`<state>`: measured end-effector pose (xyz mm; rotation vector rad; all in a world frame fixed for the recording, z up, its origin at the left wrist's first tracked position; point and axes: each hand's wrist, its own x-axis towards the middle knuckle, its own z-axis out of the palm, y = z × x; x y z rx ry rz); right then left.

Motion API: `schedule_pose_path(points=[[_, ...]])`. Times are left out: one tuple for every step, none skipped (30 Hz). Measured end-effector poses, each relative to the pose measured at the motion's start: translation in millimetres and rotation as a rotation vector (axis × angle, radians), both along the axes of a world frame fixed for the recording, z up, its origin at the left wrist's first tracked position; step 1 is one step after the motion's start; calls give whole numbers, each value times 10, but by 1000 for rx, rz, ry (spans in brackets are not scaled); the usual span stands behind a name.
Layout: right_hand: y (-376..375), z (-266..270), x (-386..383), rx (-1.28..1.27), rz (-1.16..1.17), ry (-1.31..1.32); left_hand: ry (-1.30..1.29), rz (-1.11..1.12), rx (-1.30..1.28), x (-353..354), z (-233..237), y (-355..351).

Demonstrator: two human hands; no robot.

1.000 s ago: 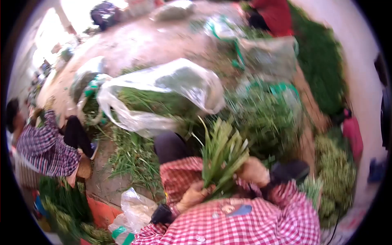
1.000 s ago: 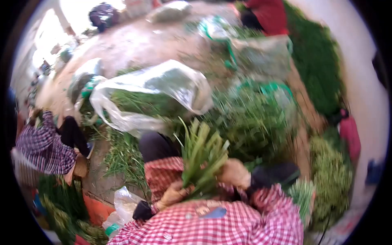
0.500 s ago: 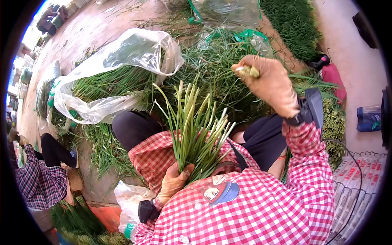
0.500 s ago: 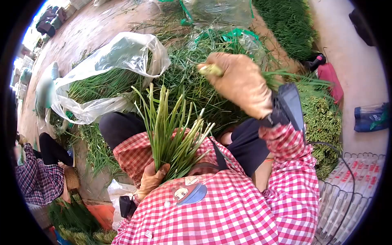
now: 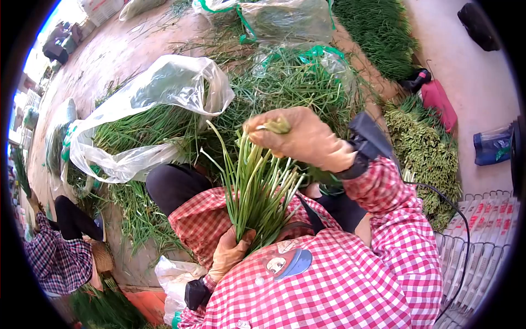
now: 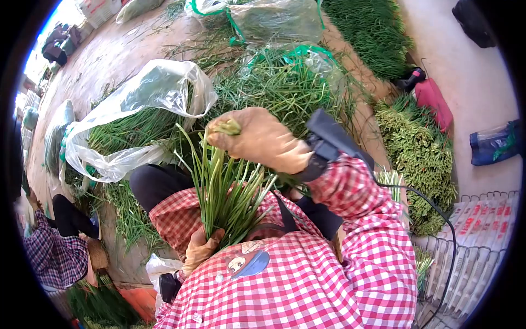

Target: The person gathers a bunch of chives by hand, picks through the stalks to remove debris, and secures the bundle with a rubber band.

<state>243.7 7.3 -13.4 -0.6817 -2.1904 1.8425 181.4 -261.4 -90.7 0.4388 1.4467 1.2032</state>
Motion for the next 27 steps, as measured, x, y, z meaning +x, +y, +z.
schedule_pose_path(points=[[-16, -32, -32, 214, -39, -23, -5, 3, -4, 11, -6, -9], [7, -46, -78, 431, -76, -44, -6, 8, -6, 14, -9, -8], [54, -53, -108, 646, -113, -65, -10, 11, -24, 13, 23, -6], [189, -29, -96, 770, -203, -61, 13, 15, -31, 15, 11, -19], [356, -4, -77, 964, -307, 51, 35, 19, -37, 19, -13, -42], [643, 43, -68, 1189, -368, 135, 55, 27, -38, 23, -28, -50], [1004, 13, -62, 1083, -485, 268, 38, 31, -39, 27, -29, -51], [1033, 327, -1, 1053, -534, -24, 21, 35, -37, 20, -30, -43], [1011, 667, 30, 1011, -578, -316, 3, 37, -35, 16, -34, -37], [995, 726, 19, 1043, -512, -384, 8, 27, -34, 13, -42, -33], [968, 755, -16, 1070, -447, -451, 14, 15, -35, 5, -50, -34], [875, 723, -71, 1102, -348, -457, 22, 2, -39, -2, -54, -36], [783, 692, -126, 1131, -250, -458, 28, -4, -45, -7, -54, -33], [631, 654, -184, 1053, -25, -538, 35, -11, -49, -7, -59, -23], [405, 748, -221, 862, 196, -528, 43, -19, -56, -3, -62, -21], [296, 679, -238, 643, 290, -491, 17, -10, -45, 3, -79, -31], [173, 734, -314, 606, 337, -617, -9, 1, -34, 14, -110, -43], [178, 573, -395, 649, 377, -650, -35, 11, -24, 21, -126, -52], [180, 454, -430, 673, 391, -630, -4, 3, -11, 19, -122, -43], [176, 382, -446, 697, 408, -609, 26, -2, 0, 13, -117, -30], [178, 378, -437, 624, 384, -563, 53, -3, 7, 16, -114, -48], [184, 370, -422, 548, 365, -519, 35, -4, 18, -6, -201, -107], [196, 301, -414, 474, 291, -516, -20, 29, 57, 5, -203, -103], [178, 336, -393, 506, 294, -495, -73, 60, 97, 10, -202, -92], [172, 220, -388, 603, 261, -451, -66, 45, 100, -14, -342, -144], [142, 155, -383, 700, 225, -405, -57, 44, 63, -7, -300, -130], [149, 148, -372, 644, 197, -427, -47, 42, 28, -3, -218, -76]])
